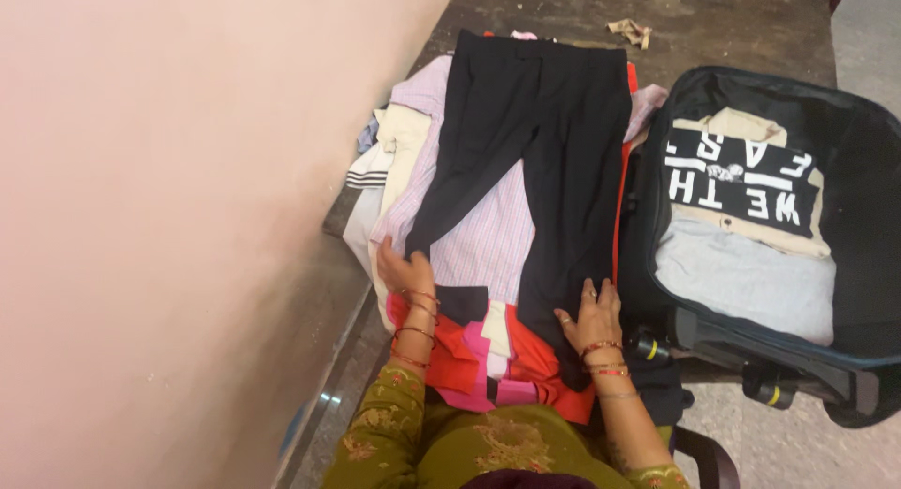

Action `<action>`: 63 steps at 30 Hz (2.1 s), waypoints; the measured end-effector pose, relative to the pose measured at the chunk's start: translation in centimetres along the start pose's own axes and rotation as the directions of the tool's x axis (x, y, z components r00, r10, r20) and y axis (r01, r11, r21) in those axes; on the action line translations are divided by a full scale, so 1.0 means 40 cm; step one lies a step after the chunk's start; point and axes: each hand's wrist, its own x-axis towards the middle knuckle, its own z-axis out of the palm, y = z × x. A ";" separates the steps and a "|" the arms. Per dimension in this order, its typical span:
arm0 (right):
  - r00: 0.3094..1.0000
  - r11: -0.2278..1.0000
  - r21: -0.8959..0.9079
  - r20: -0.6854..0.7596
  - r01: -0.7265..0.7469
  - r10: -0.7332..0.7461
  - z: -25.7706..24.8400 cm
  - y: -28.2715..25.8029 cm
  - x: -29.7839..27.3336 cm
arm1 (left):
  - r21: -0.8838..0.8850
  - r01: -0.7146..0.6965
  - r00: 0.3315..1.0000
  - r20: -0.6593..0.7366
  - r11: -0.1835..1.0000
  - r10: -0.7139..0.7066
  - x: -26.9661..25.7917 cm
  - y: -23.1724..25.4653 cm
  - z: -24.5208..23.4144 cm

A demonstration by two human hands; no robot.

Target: The person smooths out a pair of black trousers on a pile of clothes and then picks up a black t-shirt, spreading it over the trousers before placing it into a suitcase.

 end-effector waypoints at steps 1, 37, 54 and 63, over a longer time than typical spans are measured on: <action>0.997 0.999 0.016 0.059 -0.042 0.041 -0.014 0.002 0.003 | 0.156 -0.184 0.982 -0.023 0.971 0.189 -0.011 0.037 -0.020; 0.902 -0.138 0.918 0.320 -0.371 -0.290 -0.201 -0.035 0.036 | 0.026 0.990 -0.068 0.950 0.141 0.303 -0.098 0.378 -0.140; 0.913 0.986 0.112 0.401 -0.124 0.069 -0.194 0.016 0.049 | -0.016 -0.311 0.447 0.880 0.950 0.162 -0.037 0.243 -0.126; 0.935 0.931 0.106 0.027 0.350 -0.354 -0.010 -0.096 0.159 | 0.468 -0.368 0.558 0.802 0.804 -0.212 0.071 0.139 -0.094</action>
